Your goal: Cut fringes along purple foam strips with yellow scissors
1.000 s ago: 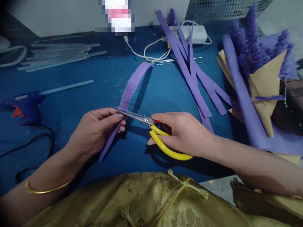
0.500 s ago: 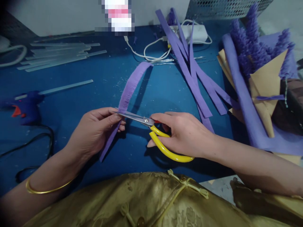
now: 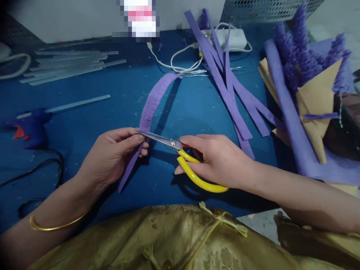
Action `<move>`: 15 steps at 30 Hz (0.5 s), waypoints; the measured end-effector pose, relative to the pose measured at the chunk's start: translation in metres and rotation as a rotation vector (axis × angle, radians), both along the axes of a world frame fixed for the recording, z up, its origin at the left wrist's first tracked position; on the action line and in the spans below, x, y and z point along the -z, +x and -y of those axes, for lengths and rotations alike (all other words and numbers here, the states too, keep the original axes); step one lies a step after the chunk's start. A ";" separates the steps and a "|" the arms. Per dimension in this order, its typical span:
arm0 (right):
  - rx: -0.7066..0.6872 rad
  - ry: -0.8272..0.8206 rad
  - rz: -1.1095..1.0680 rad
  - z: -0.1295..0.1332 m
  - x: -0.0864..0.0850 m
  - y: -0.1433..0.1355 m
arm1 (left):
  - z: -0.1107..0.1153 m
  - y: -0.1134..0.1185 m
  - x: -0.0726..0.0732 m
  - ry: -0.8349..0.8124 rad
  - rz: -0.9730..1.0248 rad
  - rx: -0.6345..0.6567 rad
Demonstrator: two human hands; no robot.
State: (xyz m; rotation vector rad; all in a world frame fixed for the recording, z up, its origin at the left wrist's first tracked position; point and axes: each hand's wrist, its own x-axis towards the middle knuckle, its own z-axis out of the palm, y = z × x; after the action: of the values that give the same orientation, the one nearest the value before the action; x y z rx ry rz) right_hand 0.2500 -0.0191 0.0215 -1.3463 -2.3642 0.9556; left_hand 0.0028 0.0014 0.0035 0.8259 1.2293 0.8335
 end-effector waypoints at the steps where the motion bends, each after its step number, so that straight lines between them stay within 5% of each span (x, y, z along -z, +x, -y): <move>1: 0.003 0.013 0.001 0.000 0.001 0.000 | 0.000 0.000 0.000 0.001 0.004 0.007; 15: -0.006 -0.065 -0.018 -0.001 -0.004 -0.001 | 0.001 -0.001 0.000 0.002 0.018 0.035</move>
State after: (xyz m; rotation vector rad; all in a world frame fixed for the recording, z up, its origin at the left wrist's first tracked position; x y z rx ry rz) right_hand 0.2492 -0.0183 0.0255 -1.3483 -2.3447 1.0498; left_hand 0.0023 0.0008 0.0036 0.8373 1.1957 0.8121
